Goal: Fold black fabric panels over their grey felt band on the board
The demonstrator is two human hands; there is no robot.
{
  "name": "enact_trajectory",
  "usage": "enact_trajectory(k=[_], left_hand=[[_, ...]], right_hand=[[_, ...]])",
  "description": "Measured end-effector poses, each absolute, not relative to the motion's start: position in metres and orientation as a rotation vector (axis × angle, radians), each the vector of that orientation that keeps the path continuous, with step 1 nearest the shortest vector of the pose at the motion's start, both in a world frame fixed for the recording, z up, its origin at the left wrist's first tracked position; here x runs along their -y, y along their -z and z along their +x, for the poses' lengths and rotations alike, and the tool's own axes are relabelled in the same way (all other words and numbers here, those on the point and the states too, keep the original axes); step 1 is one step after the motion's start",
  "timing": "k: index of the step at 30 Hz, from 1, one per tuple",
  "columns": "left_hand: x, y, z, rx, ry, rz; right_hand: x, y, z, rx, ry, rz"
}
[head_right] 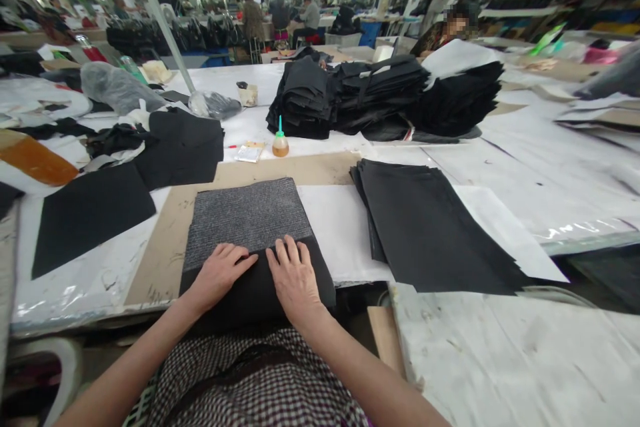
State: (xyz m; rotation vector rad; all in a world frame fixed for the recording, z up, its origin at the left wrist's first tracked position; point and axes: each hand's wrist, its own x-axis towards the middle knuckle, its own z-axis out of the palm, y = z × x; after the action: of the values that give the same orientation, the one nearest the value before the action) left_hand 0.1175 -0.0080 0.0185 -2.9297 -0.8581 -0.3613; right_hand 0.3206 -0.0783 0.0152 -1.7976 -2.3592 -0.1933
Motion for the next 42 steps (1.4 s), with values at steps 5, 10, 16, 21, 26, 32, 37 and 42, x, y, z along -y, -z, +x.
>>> enact_trajectory(k=[5, 10, 16, 21, 26, 32, 37, 42], left_hand=[[0.007, -0.013, 0.106, 0.928, 0.351, -2.949], [0.008, -0.006, 0.062, 1.051, 0.467, -3.010], [0.011, -0.001, 0.014, 1.125, 0.485, -2.981], [0.015, -0.009, 0.008, 1.067, 0.319, -2.955], [0.017, -0.021, 0.011, 0.965, 0.236, -2.913], [0.019, -0.022, 0.010, 0.997, 0.223, -2.904], [0.019, -0.009, -0.012, 1.172, 0.428, -2.962], [0.022, 0.000, -0.030, 1.277, 0.536, -2.986]], right_hand=[[0.076, -0.005, 0.294, 2.413, 0.192, -1.705], [0.075, -0.009, 0.292, 2.472, 0.205, -1.673], [0.074, -0.021, 0.278, 2.562, 0.225, -1.709], [0.071, -0.025, 0.265, 2.634, 0.300, -1.744], [0.063, -0.031, 0.259, 2.621, 0.247, -1.652], [0.058, -0.018, 0.225, 2.572, 0.170, -1.379], [0.062, -0.010, 0.210, 2.591, 0.188, -1.340], [0.060, -0.015, 0.212, 2.582, 0.185, -1.382]])
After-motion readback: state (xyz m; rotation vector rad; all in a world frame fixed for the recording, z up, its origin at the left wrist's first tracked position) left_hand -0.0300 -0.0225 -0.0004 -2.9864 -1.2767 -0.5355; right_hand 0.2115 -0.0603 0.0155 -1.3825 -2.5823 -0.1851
